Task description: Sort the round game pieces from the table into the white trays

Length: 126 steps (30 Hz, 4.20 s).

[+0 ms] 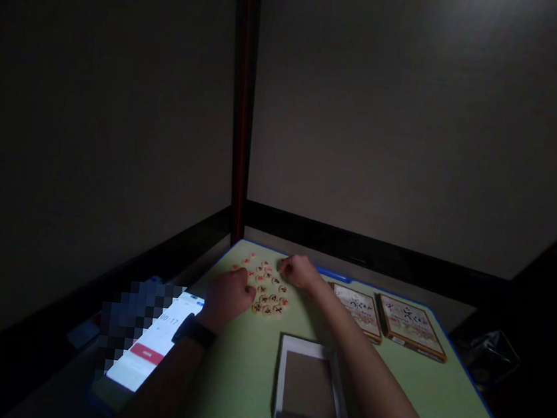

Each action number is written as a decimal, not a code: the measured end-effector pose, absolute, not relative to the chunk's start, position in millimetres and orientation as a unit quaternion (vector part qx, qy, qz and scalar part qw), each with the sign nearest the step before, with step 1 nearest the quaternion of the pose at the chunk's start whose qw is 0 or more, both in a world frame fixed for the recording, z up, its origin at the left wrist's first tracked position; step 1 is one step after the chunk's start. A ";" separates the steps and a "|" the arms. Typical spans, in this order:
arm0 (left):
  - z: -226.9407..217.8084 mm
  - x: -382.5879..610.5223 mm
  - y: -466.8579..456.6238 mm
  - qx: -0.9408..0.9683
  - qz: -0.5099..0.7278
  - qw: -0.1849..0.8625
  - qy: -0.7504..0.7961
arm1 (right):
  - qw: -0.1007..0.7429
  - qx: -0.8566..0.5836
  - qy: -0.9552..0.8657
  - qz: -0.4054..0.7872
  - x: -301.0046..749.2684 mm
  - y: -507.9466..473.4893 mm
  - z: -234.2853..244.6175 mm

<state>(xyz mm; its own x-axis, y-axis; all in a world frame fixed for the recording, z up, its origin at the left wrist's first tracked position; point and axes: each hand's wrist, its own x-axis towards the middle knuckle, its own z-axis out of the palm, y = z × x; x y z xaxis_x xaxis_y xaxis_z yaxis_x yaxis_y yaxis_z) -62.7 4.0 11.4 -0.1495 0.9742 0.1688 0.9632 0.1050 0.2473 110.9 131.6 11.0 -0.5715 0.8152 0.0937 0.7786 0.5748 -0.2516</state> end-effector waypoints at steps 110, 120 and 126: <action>-16.9 -2.5 -22.5 0.810 0.195 0.216 0.509 | 0.248 -0.505 -0.813 0.152 188.7 -45.2 -15.3; -14.4 -4.3 -23.8 0.816 0.192 0.221 0.499 | 0.218 -0.517 -0.817 0.134 188.2 -47.8 -15.3; -7.2 -7.5 -24.8 0.811 0.188 0.264 0.487 | 0.202 -0.523 -0.821 0.112 182.8 -50.1 -10.3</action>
<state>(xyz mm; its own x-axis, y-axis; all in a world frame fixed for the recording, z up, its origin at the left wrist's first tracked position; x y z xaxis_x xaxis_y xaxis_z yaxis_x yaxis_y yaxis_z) -7.5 -24.8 -7.2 0.4549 0.8892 0.0482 0.6910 -0.3866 0.6108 182.8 -50.1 -10.3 -0.3727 0.9030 0.2139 0.8127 0.4289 -0.3945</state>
